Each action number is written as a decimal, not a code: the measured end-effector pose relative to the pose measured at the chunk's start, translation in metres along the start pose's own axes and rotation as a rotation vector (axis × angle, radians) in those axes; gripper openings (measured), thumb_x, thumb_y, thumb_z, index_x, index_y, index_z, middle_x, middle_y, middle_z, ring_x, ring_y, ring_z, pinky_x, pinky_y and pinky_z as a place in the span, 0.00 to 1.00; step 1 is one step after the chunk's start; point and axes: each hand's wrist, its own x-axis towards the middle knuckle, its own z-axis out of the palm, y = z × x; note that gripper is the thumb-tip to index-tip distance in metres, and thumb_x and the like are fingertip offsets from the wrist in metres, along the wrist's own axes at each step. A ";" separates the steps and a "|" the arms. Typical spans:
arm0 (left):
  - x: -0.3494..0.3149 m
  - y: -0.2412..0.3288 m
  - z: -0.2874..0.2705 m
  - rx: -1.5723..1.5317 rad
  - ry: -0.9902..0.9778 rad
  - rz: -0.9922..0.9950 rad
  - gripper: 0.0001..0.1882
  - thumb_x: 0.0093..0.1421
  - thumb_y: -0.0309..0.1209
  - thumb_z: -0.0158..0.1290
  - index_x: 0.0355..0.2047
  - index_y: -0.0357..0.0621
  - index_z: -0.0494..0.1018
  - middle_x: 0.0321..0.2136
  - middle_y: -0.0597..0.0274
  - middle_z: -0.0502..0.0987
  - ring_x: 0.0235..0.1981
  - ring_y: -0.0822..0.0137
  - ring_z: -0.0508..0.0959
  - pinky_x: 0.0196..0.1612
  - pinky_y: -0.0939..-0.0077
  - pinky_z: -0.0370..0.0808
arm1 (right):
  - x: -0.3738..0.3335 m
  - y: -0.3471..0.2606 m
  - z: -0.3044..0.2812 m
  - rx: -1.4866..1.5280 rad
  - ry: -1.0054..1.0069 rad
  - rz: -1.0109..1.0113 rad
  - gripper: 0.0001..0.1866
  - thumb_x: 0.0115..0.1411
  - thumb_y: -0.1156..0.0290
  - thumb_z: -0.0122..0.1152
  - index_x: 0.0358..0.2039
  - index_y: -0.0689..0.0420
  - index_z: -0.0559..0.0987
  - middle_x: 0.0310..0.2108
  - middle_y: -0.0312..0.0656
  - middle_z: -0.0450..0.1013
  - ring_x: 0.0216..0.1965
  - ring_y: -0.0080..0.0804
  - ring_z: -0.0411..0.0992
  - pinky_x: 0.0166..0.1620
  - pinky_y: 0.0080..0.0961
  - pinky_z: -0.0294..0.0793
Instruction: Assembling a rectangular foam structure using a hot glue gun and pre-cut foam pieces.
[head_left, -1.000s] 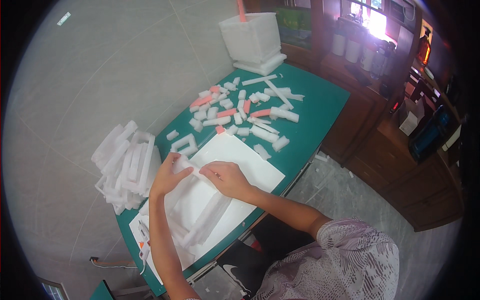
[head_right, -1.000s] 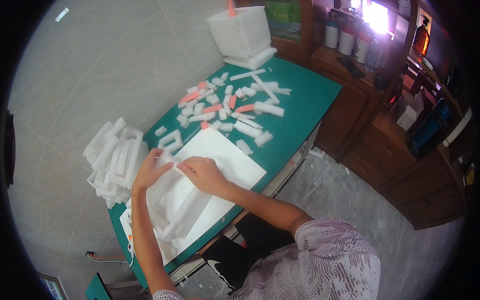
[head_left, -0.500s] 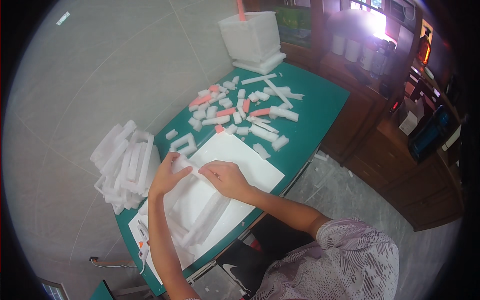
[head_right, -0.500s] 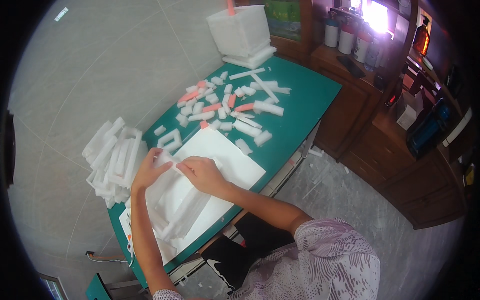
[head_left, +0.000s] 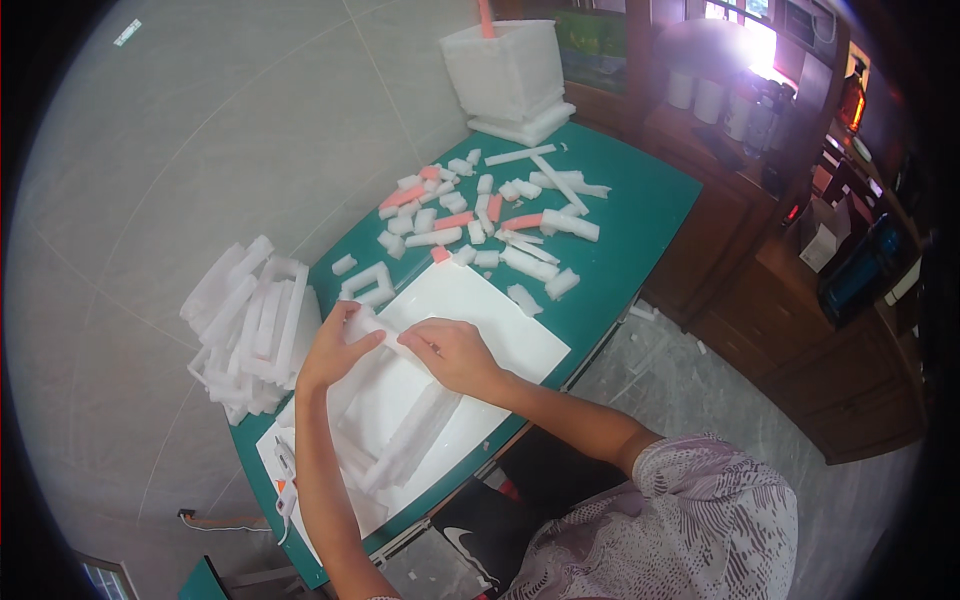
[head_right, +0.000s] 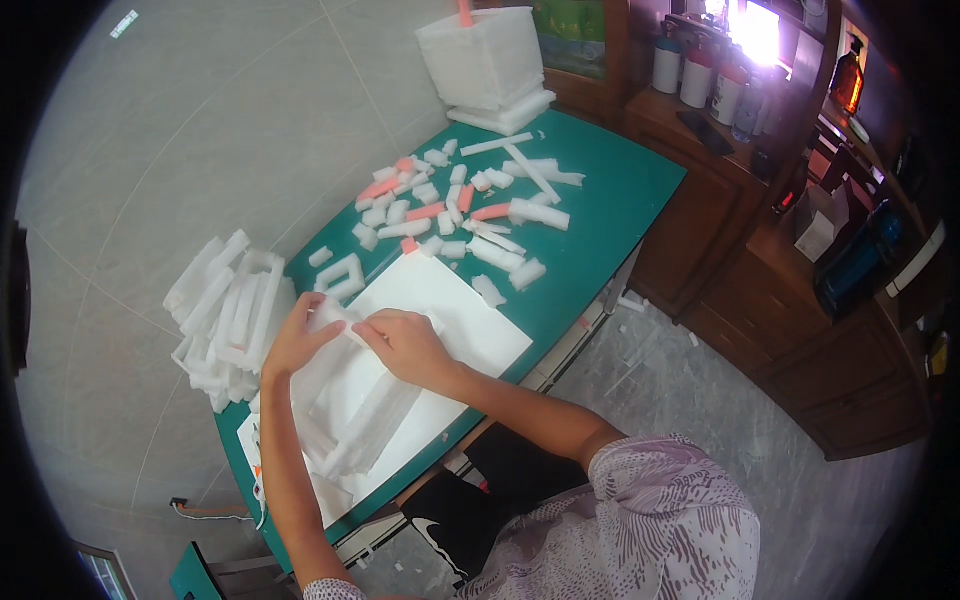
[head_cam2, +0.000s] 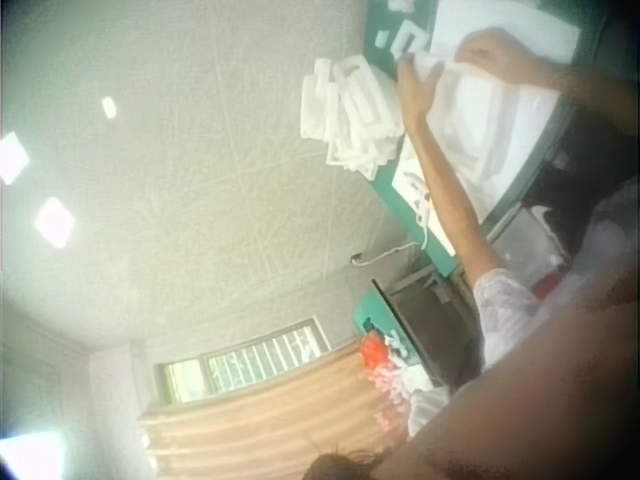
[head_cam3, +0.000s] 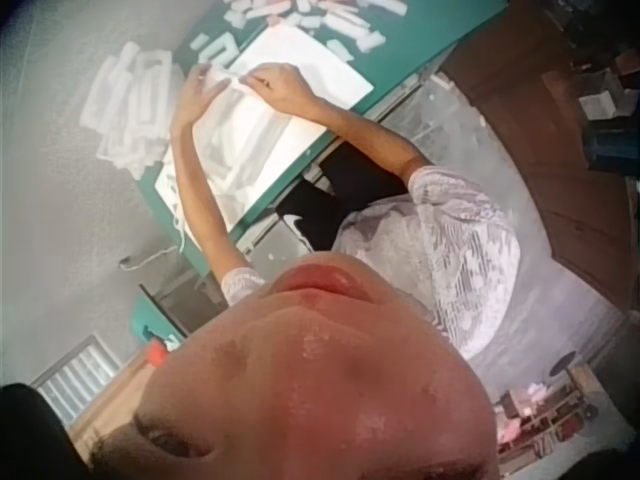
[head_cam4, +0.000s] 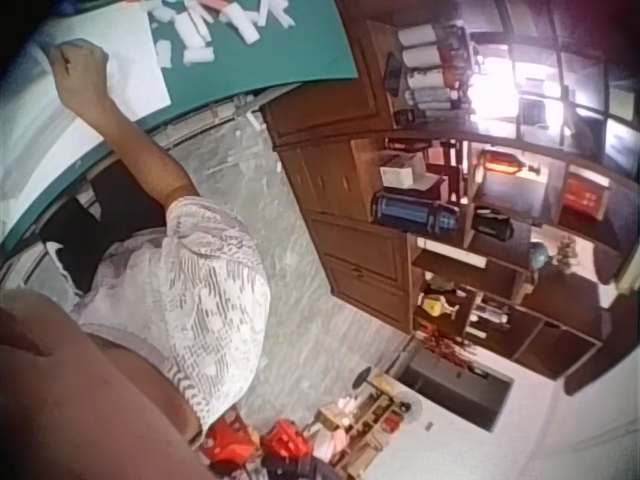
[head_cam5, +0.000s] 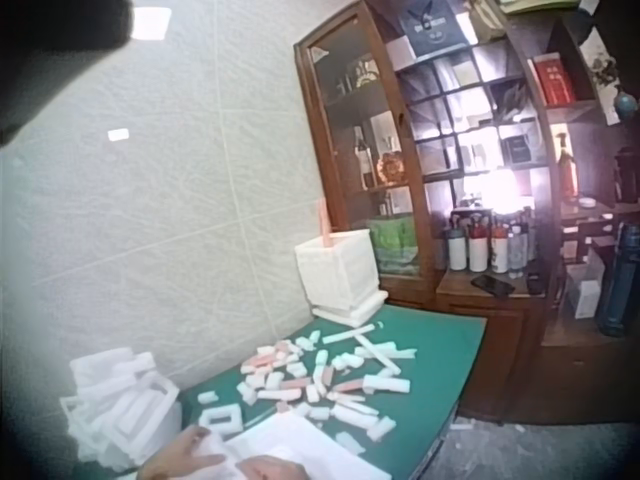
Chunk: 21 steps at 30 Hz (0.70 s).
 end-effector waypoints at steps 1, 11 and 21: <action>0.000 0.001 0.000 0.000 -0.001 -0.001 0.33 0.52 0.41 0.65 0.50 0.34 0.66 0.45 0.48 0.72 0.49 0.59 0.70 0.56 0.68 0.64 | 0.000 0.001 0.000 0.000 0.000 0.001 0.10 0.63 0.69 0.55 0.35 0.61 0.82 0.34 0.46 0.79 0.30 0.40 0.77 0.35 0.27 0.74; 0.000 -0.006 0.000 0.058 -0.004 0.027 0.29 0.55 0.41 0.62 0.52 0.40 0.65 0.45 0.51 0.70 0.48 0.60 0.70 0.56 0.69 0.64 | 0.001 0.005 0.002 0.018 0.014 -0.018 0.10 0.62 0.70 0.56 0.35 0.61 0.83 0.33 0.46 0.79 0.30 0.39 0.76 0.34 0.27 0.74; -0.001 -0.005 0.000 0.029 -0.015 0.008 0.29 0.54 0.40 0.62 0.52 0.41 0.65 0.46 0.53 0.70 0.49 0.61 0.69 0.57 0.70 0.63 | 0.001 0.005 0.002 0.013 -0.004 0.012 0.11 0.63 0.69 0.55 0.34 0.61 0.83 0.32 0.46 0.79 0.27 0.38 0.76 0.32 0.26 0.73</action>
